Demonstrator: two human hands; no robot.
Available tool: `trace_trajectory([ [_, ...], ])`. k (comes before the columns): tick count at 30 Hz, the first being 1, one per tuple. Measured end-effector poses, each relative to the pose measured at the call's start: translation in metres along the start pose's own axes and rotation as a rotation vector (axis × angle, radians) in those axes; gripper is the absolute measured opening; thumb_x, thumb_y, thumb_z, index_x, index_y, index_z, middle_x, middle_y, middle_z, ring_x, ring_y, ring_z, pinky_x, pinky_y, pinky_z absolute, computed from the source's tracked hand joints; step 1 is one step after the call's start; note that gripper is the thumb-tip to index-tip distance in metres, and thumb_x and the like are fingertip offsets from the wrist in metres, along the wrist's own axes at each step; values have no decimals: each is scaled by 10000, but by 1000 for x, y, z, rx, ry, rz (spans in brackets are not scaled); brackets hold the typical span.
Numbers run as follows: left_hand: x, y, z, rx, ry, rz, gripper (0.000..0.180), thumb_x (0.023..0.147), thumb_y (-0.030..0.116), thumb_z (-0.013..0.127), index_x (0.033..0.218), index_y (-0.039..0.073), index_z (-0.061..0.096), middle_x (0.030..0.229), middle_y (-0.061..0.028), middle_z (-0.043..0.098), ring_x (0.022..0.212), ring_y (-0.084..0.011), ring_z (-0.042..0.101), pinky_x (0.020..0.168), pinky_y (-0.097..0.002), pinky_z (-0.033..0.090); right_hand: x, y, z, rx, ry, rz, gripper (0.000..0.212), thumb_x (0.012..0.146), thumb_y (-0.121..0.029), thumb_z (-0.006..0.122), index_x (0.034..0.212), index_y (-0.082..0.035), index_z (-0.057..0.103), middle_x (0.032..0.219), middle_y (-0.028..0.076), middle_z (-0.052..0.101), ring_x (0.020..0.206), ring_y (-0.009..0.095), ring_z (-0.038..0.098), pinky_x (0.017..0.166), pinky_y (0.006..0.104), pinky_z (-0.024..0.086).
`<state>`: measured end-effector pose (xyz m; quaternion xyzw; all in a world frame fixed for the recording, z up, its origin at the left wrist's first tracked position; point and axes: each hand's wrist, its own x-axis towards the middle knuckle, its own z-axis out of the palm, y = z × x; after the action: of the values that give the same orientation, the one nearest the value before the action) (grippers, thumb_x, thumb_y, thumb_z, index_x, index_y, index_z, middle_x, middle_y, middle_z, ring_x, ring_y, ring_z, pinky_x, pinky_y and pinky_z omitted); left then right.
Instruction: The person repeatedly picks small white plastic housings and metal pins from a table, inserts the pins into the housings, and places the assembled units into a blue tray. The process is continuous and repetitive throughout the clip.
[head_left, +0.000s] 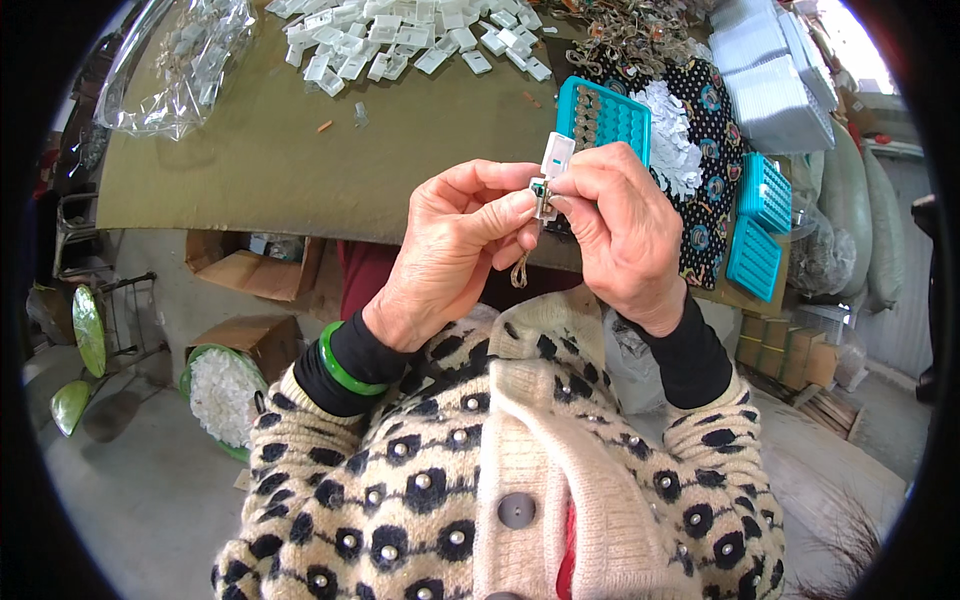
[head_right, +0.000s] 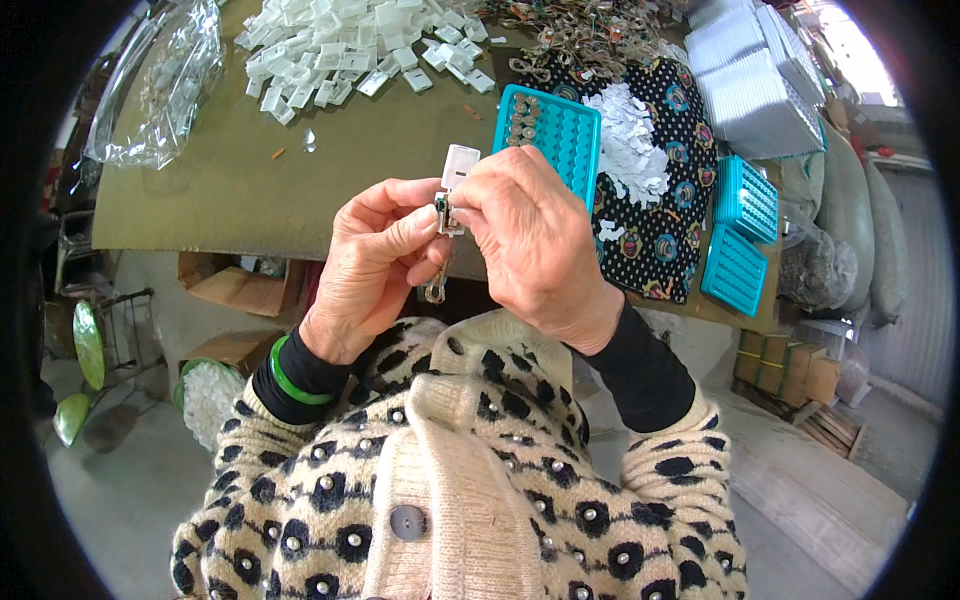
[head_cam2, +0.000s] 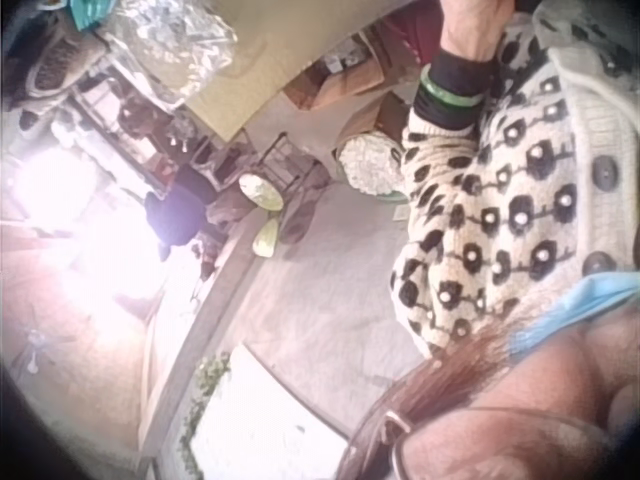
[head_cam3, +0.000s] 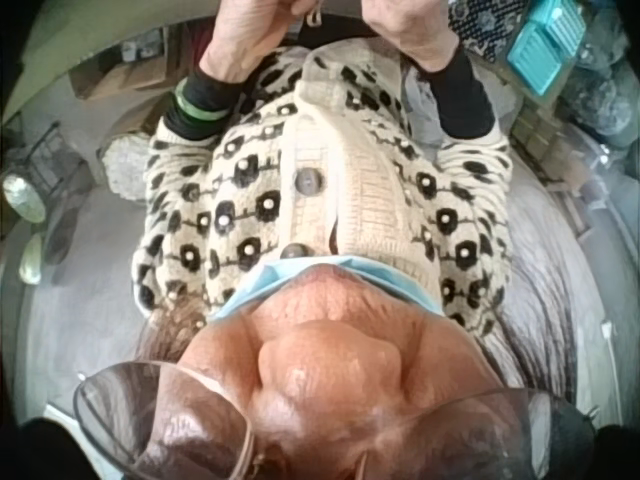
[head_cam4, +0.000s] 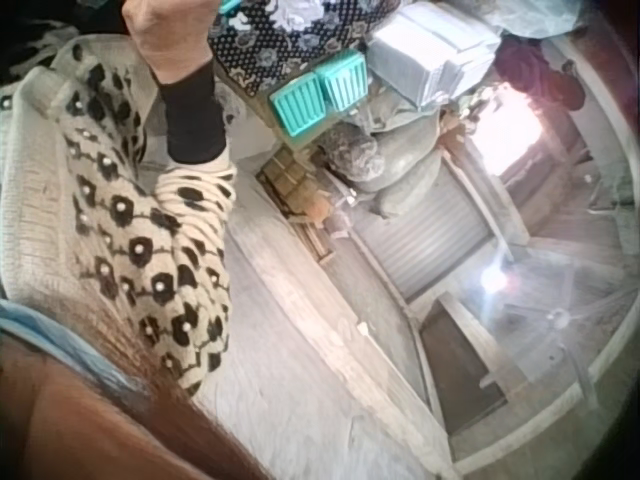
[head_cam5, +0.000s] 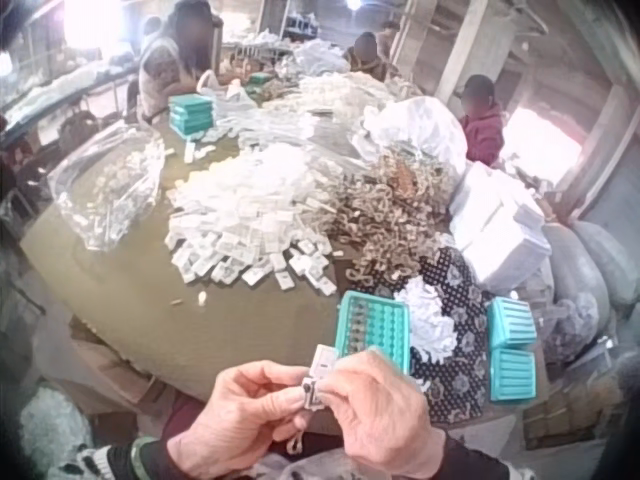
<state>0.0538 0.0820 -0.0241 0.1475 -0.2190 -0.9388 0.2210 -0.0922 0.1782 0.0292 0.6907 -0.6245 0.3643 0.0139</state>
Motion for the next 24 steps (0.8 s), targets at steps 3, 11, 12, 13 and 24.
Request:
trace_trajectory([
  [3, -2, 3, 2, 48, -51, 55, 184, 892, -6, 672, 1076, -9, 662, 884, -79, 680, 674, -110, 620, 519, -192, 456, 1, -4, -4, 421, -72, 297, 109, 878, 37, 647, 955, 4, 577, 952, 69, 597, 835, 173, 580, 776, 295, 493],
  [11, -11, 5, 7, 239, -59, 197, 183, 891, 0, 682, 1073, 0, 659, 861, -63, 674, 657, -83, 602, 523, -178, 450, 3, -18, -2, 1382, 32, 815, 208, 916, -9, 639, 1083, -12, 515, 1034, 69, 589, 979, 122, 591, 896, 262, 500],
  [12, -11, 5, 6, 254, -62, 204, 185, 893, 4, 683, 1076, 2, 656, 860, -60, 672, 658, -81, 603, 524, -177, 449, 4, -19, 1, 1314, 53, 815, 246, 920, -13, 636, 1131, -5, 508, 1052, 74, 591, 997, 123, 590, 889, 258, 503],
  [13, -10, 5, 4, 255, -50, 178, 188, 894, 10, 684, 1079, 5, 651, 862, -59, 672, 661, -80, 606, 522, -178, 449, 4, -20, 4, 1242, 66, 787, 287, 924, -17, 632, 1179, 2, 501, 1070, 80, 592, 1016, 124, 588, 883, 253, 506],
  [24, -1, 2, 2, 91, -11, 30, 181, 938, 92, 642, 1100, 17, 612, 964, -164, 693, 747, -154, 670, 499, -197, 435, -2, -3, 11, 490, 223, 486, 138, 911, -7, 646, 1040, 12, 694, 913, 74, 701, 807, 118, 658, 718, 235, 526],
])
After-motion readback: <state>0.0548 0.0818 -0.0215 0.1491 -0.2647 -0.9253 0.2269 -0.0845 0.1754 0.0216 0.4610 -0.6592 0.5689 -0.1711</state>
